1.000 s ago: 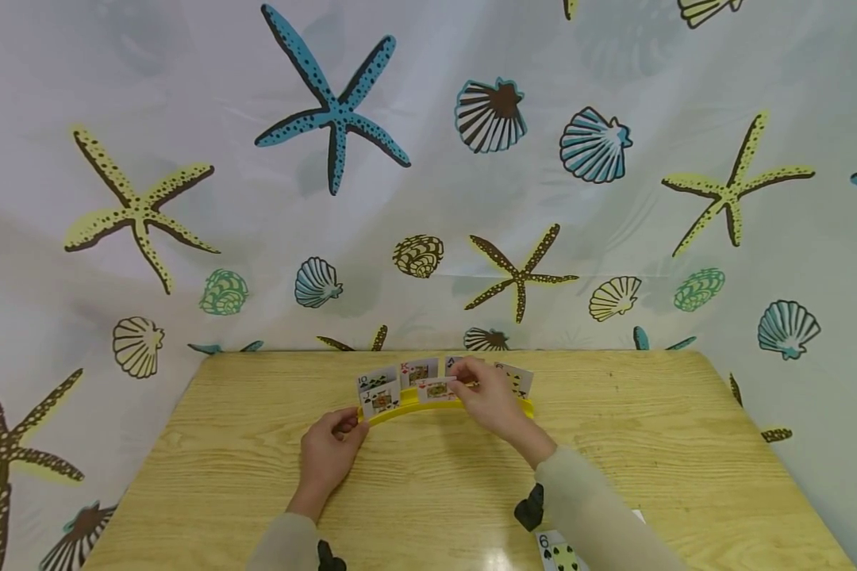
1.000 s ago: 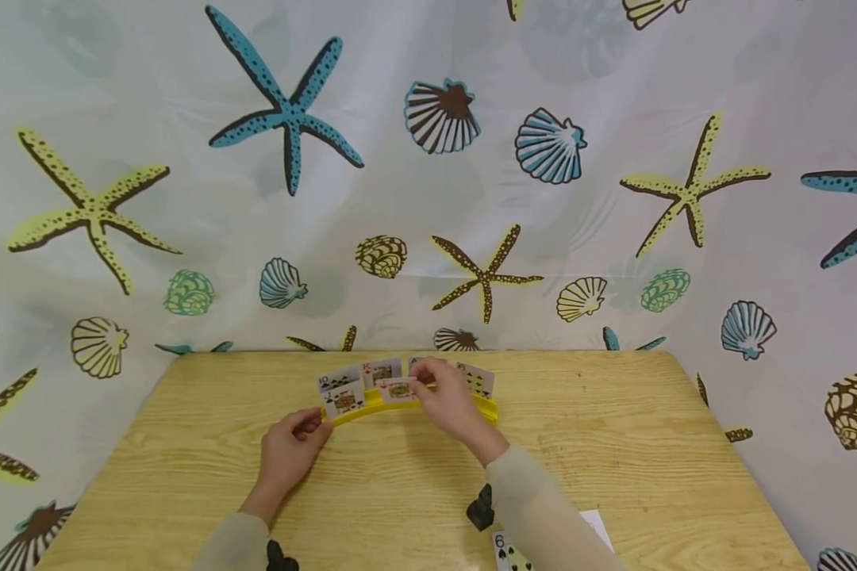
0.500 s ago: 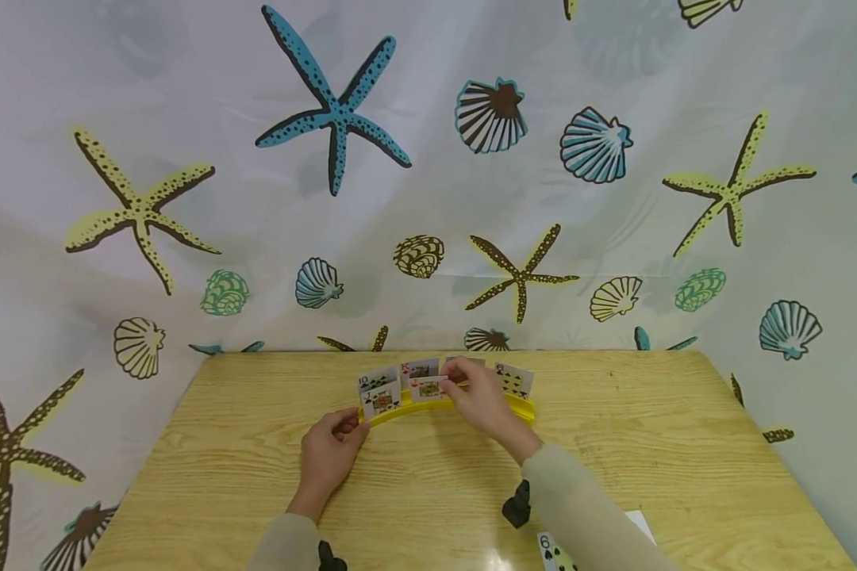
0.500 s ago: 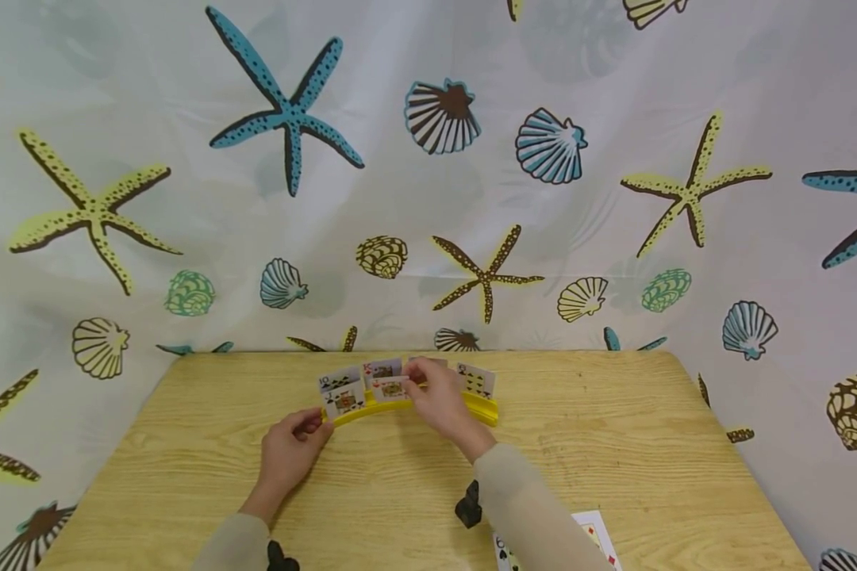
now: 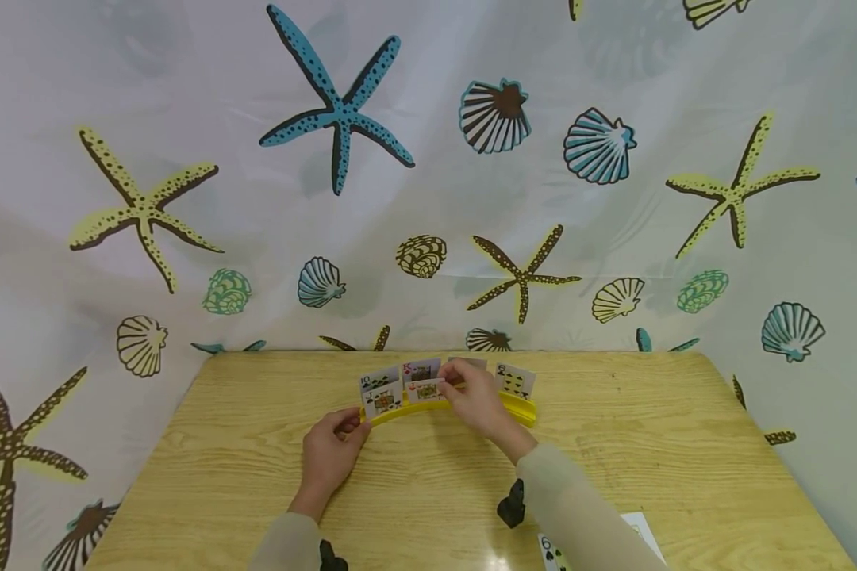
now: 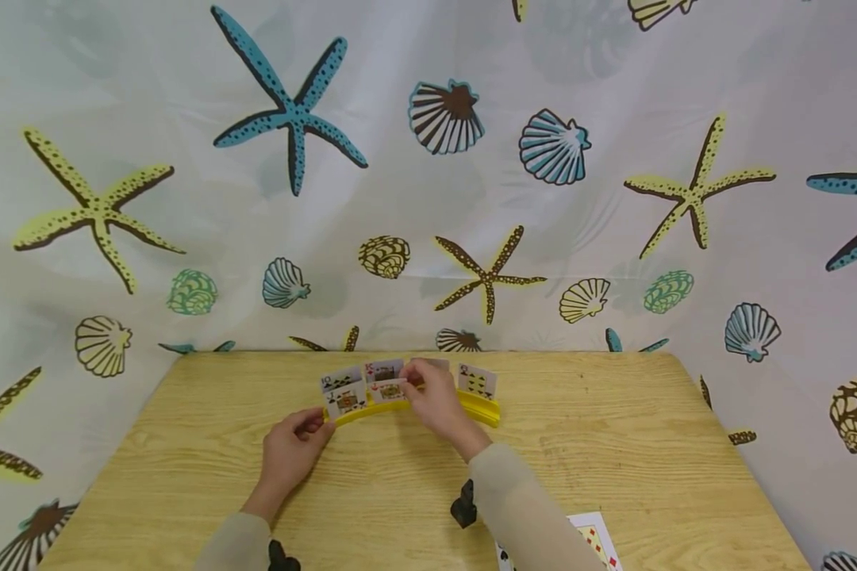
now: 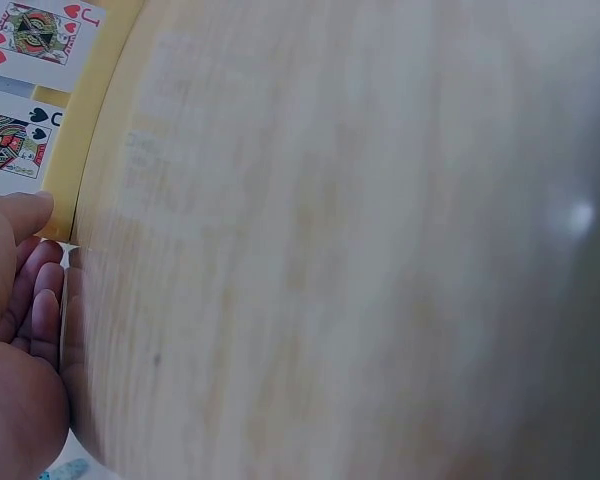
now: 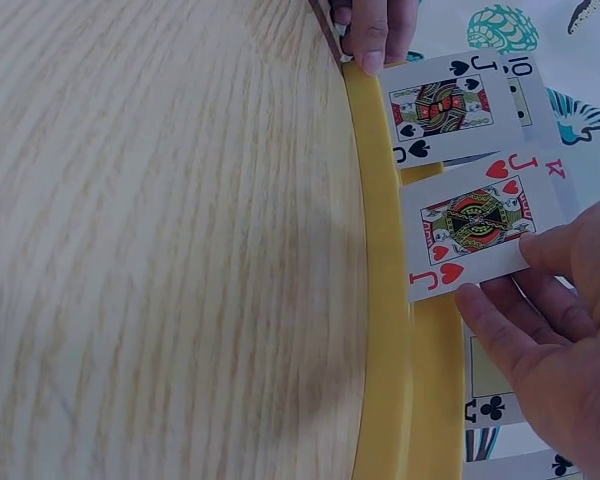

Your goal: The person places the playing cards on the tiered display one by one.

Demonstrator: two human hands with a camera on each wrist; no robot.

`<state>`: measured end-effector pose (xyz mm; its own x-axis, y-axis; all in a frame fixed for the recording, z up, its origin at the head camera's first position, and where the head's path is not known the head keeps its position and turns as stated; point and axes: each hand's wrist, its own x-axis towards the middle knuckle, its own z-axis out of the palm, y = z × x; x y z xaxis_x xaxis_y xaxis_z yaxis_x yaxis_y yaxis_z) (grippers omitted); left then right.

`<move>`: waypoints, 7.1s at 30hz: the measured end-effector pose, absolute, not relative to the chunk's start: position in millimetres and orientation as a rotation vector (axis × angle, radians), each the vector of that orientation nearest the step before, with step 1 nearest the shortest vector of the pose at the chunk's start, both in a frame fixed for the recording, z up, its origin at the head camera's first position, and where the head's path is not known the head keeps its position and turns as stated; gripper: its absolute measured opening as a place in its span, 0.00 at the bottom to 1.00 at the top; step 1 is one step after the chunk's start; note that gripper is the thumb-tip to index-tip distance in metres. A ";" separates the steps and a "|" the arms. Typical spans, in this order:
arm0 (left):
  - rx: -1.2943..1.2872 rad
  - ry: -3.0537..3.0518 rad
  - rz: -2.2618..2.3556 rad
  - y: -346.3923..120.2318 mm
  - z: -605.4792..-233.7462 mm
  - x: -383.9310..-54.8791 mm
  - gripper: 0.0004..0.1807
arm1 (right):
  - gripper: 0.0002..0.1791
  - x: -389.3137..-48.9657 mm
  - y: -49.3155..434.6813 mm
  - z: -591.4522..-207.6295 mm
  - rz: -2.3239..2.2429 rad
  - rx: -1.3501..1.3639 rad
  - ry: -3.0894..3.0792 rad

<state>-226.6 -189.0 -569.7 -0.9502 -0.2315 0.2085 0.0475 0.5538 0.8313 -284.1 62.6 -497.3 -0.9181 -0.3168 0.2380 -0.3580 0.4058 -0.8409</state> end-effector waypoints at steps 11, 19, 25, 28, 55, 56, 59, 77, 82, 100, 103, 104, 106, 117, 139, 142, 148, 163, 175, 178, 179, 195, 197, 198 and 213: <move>0.171 -2.507 -1.356 -188.8 -567.8 -227.5 0.18 | 0.02 -285.3 58.5 -502.8 1.573 0.597 -2.597; 0.190 -2.519 -1.365 -188.3 -567.0 -227.1 0.18 | 0.02 -286.2 58.3 -506.0 1.557 0.568 -2.596; 0.190 -2.525 -1.373 -187.5 -567.5 -228.1 0.19 | 0.03 -286.0 60.2 -507.3 1.569 0.566 -2.596; 0.189 -2.524 -1.374 -187.2 -568.1 -228.1 0.19 | 0.04 -285.2 60.8 -506.6 1.584 0.567 -2.598; 0.167 -2.497 -1.339 -186.5 -567.1 -226.4 0.17 | 0.17 -255.5 109.4 -495.8 1.474 0.604 -2.666; 0.169 -2.497 -1.337 -186.3 -567.6 -226.6 0.17 | 0.17 -252.7 113.6 -495.8 1.449 0.610 -2.665; 0.167 -2.496 -1.328 -186.7 -568.3 -227.1 0.18 | 0.16 -244.6 125.8 -496.2 1.373 0.624 -2.656; 0.170 -2.532 -1.354 -189.0 -569.5 -227.8 0.19 | 0.17 -195.6 202.0 -499.8 1.210 0.459 -2.740; 0.173 -2.534 -1.352 -188.7 -570.5 -228.8 0.19 | 0.18 -178.7 214.9 -501.7 1.225 0.402 -2.804; 0.175 -2.521 -1.330 -187.7 -569.5 -229.5 0.18 | 0.18 -126.4 247.3 -528.1 1.106 0.451 -2.907; 0.170 -2.519 -1.331 -188.0 -570.1 -229.4 0.18 | 0.22 -121.9 253.8 -534.5 1.053 0.537 -2.903; 0.168 -2.519 -1.332 -188.2 -570.3 -229.3 0.18 | 0.23 -121.0 256.6 -538.2 1.027 0.586 -2.884; 0.164 -2.519 -1.336 -188.5 -570.0 -228.8 0.18 | 0.26 -120.8 262.3 -547.5 0.968 0.714 -2.807; 0.160 -2.514 -1.340 -187.9 -567.0 -225.9 0.18 | 0.44 -122.3 275.7 -574.8 0.825 0.973 -2.648; 0.158 -2.502 -1.331 -185.6 -564.6 -224.6 0.17 | 0.37 -120.0 270.0 -571.5 0.621 0.851 -2.740; 0.154 -2.502 -1.342 -185.2 -564.1 -224.3 0.17 | 0.37 -120.7 270.3 -572.2 0.605 0.859 -2.692; 0.147 -2.490 -1.342 -185.6 -564.5 -223.6 0.17 | 0.36 -120.4 265.6 -564.9 0.712 0.785 -2.751; 0.143 -2.492 -1.322 -187.4 -567.8 -224.0 0.17 | 0.22 -115.1 253.4 -534.7 1.282 0.389 -3.035; 0.161 -2.527 -1.337 -187.9 -567.6 -227.0 0.18 | 0.16 -122.1 242.7 -517.0 1.564 0.329 -2.945; 0.157 -2.514 -1.327 -187.4 -567.3 -225.7 0.18 | 0.14 -124.8 239.5 -509.6 1.561 0.291 -2.943; 0.156 -2.510 -1.328 -187.2 -567.1 -225.4 0.18 | 0.12 -126.0 238.1 -507.1 1.560 0.282 -2.939; 0.165 -2.495 -1.325 -185.4 -565.8 -223.6 0.17 | 0.04 -164.0 203.1 -489.5 1.558 0.395 -2.708; 0.171 -2.504 -1.325 -185.6 -566.2 -224.2 0.17 | 0.03 -169.6 196.5 -489.8 1.568 0.381 -2.690; 0.173 -2.508 -1.324 -185.8 -566.7 -224.6 0.17 | 0.03 -172.3 193.1 -490.1 1.563 0.375 -2.681; 0.159 -2.489 -1.318 -186.2 -567.7 -225.9 0.17 | 0.05 -215.7 157.8 -491.7 1.494 0.411 -2.599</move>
